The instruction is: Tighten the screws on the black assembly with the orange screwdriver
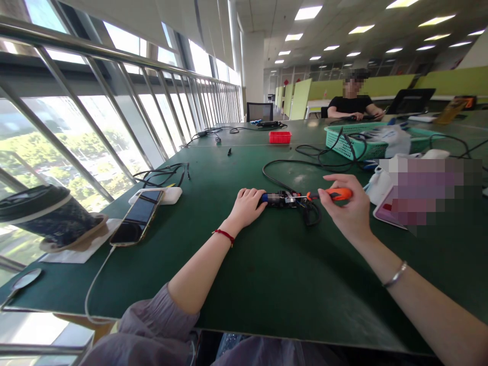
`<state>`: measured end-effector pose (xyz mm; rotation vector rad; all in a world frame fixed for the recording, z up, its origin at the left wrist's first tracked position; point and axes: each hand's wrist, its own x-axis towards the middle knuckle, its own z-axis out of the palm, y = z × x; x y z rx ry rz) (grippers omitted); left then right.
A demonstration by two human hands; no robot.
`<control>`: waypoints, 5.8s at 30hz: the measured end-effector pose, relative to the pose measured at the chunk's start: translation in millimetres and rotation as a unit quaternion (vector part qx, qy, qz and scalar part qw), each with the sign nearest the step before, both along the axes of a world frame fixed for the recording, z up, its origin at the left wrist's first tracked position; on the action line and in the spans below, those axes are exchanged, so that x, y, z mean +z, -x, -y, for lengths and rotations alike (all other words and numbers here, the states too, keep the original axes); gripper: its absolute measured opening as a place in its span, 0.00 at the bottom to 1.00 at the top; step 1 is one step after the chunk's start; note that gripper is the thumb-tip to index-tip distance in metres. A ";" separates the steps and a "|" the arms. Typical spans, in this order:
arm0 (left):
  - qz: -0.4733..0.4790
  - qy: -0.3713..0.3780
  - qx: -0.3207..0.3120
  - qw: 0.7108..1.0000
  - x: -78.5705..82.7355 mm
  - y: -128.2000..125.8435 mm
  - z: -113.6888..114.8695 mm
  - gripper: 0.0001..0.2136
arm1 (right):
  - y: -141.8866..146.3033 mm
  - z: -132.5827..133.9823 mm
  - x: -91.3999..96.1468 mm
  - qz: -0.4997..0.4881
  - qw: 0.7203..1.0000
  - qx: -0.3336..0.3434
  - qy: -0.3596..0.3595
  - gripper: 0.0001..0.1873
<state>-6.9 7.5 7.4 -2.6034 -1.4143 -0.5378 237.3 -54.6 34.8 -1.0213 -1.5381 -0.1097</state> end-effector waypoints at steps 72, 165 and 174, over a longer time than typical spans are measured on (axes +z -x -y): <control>-0.006 0.001 0.003 1.000 -0.4 0.1 -0.5 0.15 | 2.7 2.6 3.4 -0.031 0.999 0.026 -0.001 0.15; -0.004 -0.002 0.004 1.000 -0.9 0.6 -1.8 0.16 | 3.3 5.1 1.8 0.008 1.000 0.018 -0.015 0.13; -0.004 0.005 0.002 1.000 1.0 0.6 -0.4 0.16 | 3.3 5.4 1.9 0.005 0.999 0.027 -0.034 0.15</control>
